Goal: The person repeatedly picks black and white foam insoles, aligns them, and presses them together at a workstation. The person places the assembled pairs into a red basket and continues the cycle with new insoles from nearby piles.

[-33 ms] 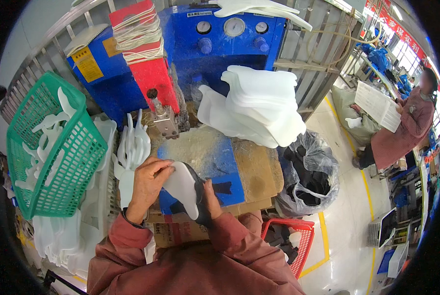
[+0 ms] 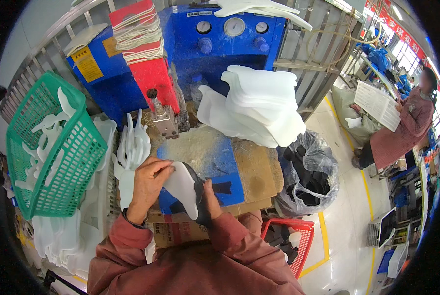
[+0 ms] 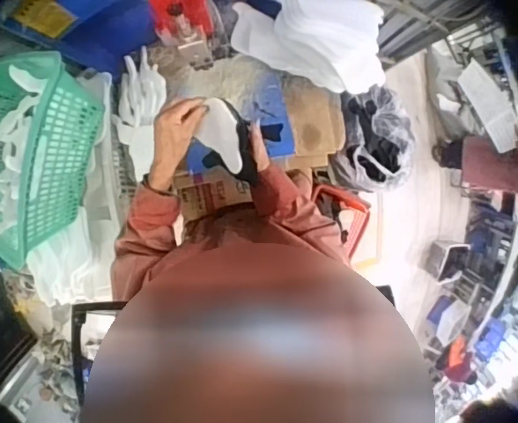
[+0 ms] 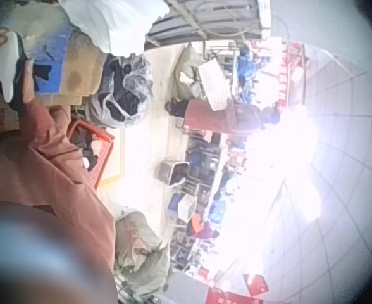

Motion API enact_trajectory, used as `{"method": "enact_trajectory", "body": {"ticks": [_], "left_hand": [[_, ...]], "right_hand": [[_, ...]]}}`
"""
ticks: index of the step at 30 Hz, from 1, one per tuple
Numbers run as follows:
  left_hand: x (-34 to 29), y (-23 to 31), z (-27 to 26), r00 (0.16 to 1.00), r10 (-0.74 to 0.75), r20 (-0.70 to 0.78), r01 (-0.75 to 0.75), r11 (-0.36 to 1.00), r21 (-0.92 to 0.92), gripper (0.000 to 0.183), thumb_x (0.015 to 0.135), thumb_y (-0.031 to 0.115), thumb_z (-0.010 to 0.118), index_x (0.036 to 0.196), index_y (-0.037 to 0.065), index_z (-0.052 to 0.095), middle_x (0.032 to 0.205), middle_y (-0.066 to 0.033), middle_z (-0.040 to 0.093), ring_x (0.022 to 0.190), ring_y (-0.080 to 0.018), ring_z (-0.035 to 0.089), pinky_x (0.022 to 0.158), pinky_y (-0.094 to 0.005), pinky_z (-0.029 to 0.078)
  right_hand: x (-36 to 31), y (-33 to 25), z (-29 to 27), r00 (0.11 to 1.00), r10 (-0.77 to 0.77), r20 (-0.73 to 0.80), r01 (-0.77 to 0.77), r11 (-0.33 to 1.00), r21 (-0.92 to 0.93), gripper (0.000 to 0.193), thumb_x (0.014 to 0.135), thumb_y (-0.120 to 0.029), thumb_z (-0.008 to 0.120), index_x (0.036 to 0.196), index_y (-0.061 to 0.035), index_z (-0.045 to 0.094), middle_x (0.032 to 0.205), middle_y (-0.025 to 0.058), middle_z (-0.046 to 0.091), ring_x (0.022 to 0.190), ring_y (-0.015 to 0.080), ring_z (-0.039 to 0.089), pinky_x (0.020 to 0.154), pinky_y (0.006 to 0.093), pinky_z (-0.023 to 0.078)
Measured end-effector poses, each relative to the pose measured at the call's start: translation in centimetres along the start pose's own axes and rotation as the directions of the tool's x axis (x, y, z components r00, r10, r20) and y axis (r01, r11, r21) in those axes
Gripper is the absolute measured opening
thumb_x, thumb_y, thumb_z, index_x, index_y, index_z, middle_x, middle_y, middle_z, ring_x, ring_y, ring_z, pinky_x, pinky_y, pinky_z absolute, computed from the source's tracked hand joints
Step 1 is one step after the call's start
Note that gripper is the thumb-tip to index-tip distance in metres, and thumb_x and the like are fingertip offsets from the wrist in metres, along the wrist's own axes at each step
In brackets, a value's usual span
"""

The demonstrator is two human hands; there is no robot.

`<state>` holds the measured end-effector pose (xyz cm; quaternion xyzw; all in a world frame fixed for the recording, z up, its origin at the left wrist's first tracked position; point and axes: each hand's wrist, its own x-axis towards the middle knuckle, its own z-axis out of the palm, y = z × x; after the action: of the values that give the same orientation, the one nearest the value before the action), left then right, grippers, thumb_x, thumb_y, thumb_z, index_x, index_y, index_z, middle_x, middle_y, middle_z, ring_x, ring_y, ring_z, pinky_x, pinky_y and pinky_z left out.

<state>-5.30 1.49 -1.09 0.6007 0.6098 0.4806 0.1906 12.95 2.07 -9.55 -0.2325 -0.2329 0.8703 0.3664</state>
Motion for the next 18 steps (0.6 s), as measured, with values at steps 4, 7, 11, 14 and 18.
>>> {"method": "enact_trajectory", "body": {"ticks": [4,7,11,14,18], "left_hand": [[-0.2,-0.4,0.2,1.000,-0.002,-0.004,0.002,0.998,0.066,0.016,0.087,0.003,0.078,0.103,-0.002,0.076,0.090,-0.0103,0.069,0.078,-0.0200,0.065,0.070,-0.0308,0.051],[-0.2,-0.8,0.6,0.999,-0.041,0.005,0.041,0.996,0.077,0.017,0.088,0.004,0.078,0.104,-0.001,0.076,0.093,-0.0111,0.069,0.080,-0.0212,0.066,0.071,-0.0311,0.051],[-0.3,-0.6,1.4,0.989,0.100,-0.112,-0.081,0.984,0.160,0.022,0.089,0.001,0.074,0.111,0.000,0.074,0.107,-0.0130,0.069,0.093,-0.0257,0.067,0.075,-0.0334,0.053],[-2.0,0.5,1.9,0.961,0.222,-0.166,-0.178,0.953,0.245,0.028,0.090,-0.002,0.070,0.118,0.001,0.073,0.116,-0.0136,0.067,0.102,-0.0296,0.066,0.080,-0.0364,0.054],[-4.4,1.7,3.2,0.937,0.318,-0.143,-0.261,0.912,0.315,0.032,0.088,-0.004,0.072,0.119,0.002,0.074,0.116,-0.0121,0.066,0.101,-0.0305,0.065,0.084,-0.0395,0.052]], "right_hand": [[0.3,0.7,-1.3,0.999,0.010,0.034,-0.009,1.000,-0.029,0.088,0.104,-0.074,0.027,0.157,-0.0057,0.043,0.143,0.0108,0.061,0.122,0.0232,0.063,0.101,0.0367,0.052],[0.8,1.6,-2.1,0.998,-0.032,-0.045,0.026,0.991,-0.131,0.094,0.101,-0.079,0.029,0.156,-0.0043,0.044,0.138,0.0101,0.064,0.116,0.0214,0.067,0.095,0.0352,0.055],[1.2,2.3,-2.8,0.995,-0.101,-0.011,0.096,0.970,-0.224,0.087,0.104,-0.074,0.028,0.157,-0.0060,0.042,0.141,0.0070,0.061,0.118,0.0187,0.064,0.098,0.0344,0.052],[1.3,2.5,-2.9,0.984,-0.176,0.037,0.180,0.959,-0.221,0.087,0.104,-0.074,0.030,0.157,-0.0058,0.042,0.140,0.0062,0.061,0.119,0.0178,0.063,0.099,0.0340,0.052],[1.1,2.5,-2.4,0.984,-0.163,0.074,0.175,0.961,-0.215,0.083,0.106,-0.068,0.035,0.155,-0.0010,0.042,0.144,0.0097,0.056,0.128,0.0197,0.056,0.108,0.0358,0.046]]}}
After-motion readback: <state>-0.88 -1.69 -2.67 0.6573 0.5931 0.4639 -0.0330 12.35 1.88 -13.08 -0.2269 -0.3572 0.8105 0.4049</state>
